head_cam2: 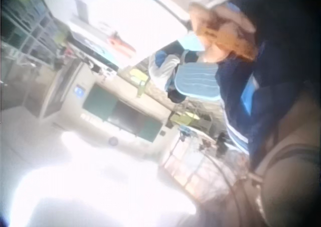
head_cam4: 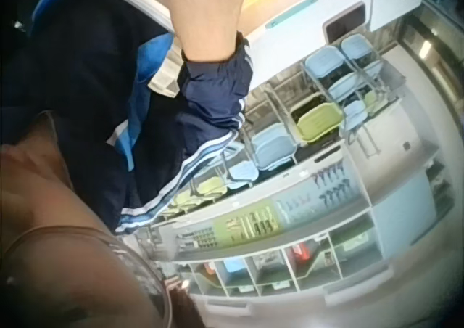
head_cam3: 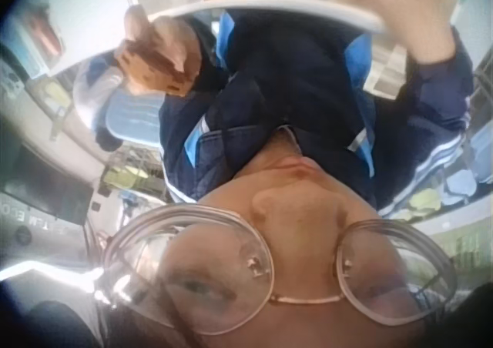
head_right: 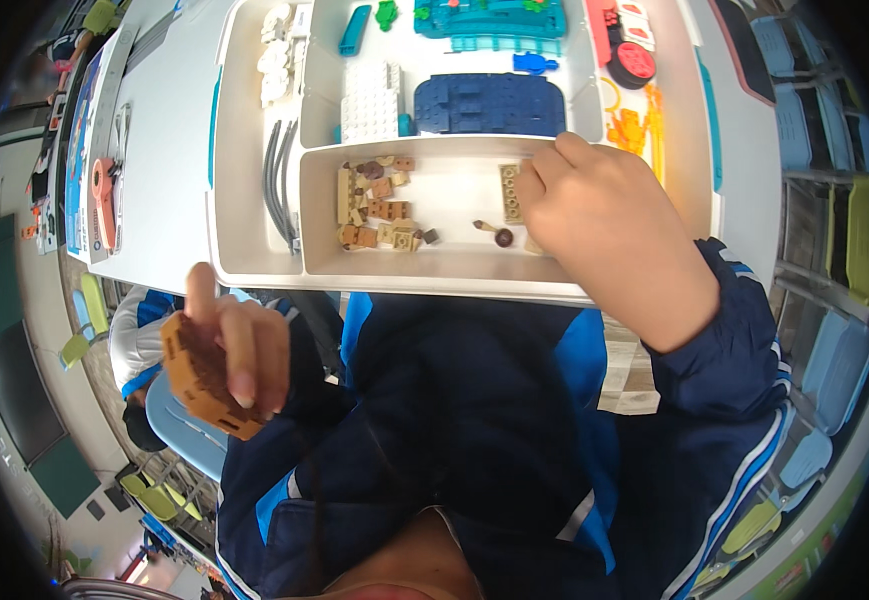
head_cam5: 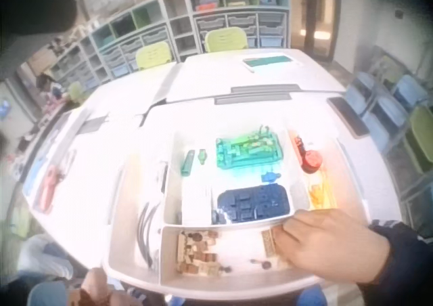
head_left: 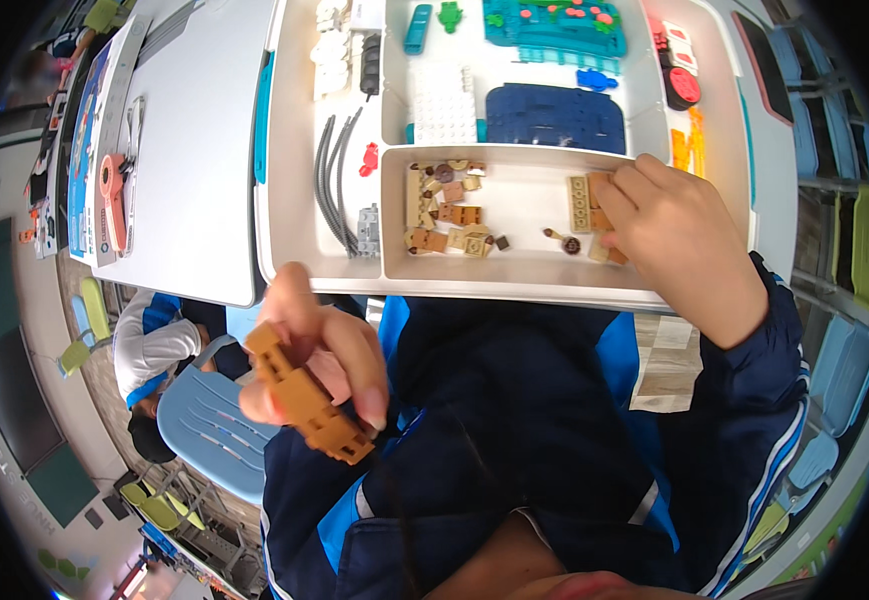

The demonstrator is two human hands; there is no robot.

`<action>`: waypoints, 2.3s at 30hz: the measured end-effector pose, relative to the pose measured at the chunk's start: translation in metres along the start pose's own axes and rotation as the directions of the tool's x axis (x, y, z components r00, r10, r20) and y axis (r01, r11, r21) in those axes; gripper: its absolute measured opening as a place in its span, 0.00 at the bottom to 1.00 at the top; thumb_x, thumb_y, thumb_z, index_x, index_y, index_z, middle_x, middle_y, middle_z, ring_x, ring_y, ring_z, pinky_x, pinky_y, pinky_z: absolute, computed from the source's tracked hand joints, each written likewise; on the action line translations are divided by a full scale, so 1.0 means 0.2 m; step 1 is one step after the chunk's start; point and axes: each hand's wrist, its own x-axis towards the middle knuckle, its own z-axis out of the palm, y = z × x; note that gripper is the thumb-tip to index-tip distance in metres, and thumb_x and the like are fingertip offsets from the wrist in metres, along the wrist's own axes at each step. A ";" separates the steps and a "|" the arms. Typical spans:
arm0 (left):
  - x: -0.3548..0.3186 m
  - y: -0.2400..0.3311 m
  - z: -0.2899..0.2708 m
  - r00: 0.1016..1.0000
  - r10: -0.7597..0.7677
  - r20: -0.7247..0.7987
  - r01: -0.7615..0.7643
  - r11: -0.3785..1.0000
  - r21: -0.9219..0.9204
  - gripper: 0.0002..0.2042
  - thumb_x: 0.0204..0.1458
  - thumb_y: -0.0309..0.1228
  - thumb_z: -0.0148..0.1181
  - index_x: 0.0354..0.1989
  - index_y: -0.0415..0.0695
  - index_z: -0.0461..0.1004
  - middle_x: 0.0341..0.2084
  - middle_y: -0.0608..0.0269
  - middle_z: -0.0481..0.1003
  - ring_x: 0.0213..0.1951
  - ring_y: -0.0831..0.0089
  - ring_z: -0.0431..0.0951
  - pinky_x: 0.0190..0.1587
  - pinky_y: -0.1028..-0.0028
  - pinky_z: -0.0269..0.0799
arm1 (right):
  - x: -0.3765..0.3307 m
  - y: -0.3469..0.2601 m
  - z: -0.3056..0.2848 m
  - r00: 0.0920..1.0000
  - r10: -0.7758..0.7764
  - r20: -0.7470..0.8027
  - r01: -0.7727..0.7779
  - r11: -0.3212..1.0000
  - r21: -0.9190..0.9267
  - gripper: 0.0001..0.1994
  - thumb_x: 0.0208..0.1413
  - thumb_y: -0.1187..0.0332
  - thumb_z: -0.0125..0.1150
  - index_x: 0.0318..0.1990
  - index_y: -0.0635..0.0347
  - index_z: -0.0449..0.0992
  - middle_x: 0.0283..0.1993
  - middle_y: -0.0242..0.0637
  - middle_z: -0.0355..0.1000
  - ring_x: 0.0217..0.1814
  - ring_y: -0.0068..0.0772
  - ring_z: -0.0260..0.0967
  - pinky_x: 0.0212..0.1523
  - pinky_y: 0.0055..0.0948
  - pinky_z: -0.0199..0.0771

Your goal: The person assembles small plastic building blocks from a compartmentalized tray. They connect black spherical pieces onto a rod, then join gray rectangular blocks together, and finally handle tan-colored blocks.

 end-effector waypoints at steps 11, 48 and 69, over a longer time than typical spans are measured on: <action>-0.13 -0.09 -0.09 1.000 0.011 0.007 -0.012 0.982 0.187 0.18 0.50 0.22 0.62 0.38 0.33 0.56 0.20 0.33 0.73 0.24 0.53 0.80 0.23 0.69 0.76 | 0.13 -0.02 0.04 0.997 -0.048 0.061 0.029 0.958 0.284 0.15 0.42 0.76 0.62 0.41 0.66 0.75 0.37 0.43 0.72 0.38 0.43 0.72 0.36 0.32 0.75; 0.22 -0.01 0.22 0.847 -0.100 -0.522 0.467 0.610 0.640 0.27 0.40 0.38 0.75 0.41 0.35 0.67 0.31 0.53 0.77 0.33 0.66 0.80 0.37 0.72 0.76 | 0.02 0.08 -0.06 0.906 -0.248 0.343 0.290 0.954 -0.074 0.05 0.34 0.81 0.66 0.21 0.64 0.76 0.24 0.45 0.72 0.30 0.42 0.74 0.34 0.30 0.74; 0.58 -0.33 0.05 0.896 -0.437 -0.079 0.154 0.138 0.978 0.12 0.58 0.21 0.53 0.50 0.36 0.69 0.43 0.54 0.75 0.45 0.67 0.77 0.50 0.74 0.72 | -0.27 0.19 -0.38 0.976 -0.047 0.213 0.030 0.996 0.082 0.20 0.40 0.84 0.50 0.45 0.69 0.76 0.49 0.50 0.73 0.54 0.50 0.71 0.55 0.38 0.71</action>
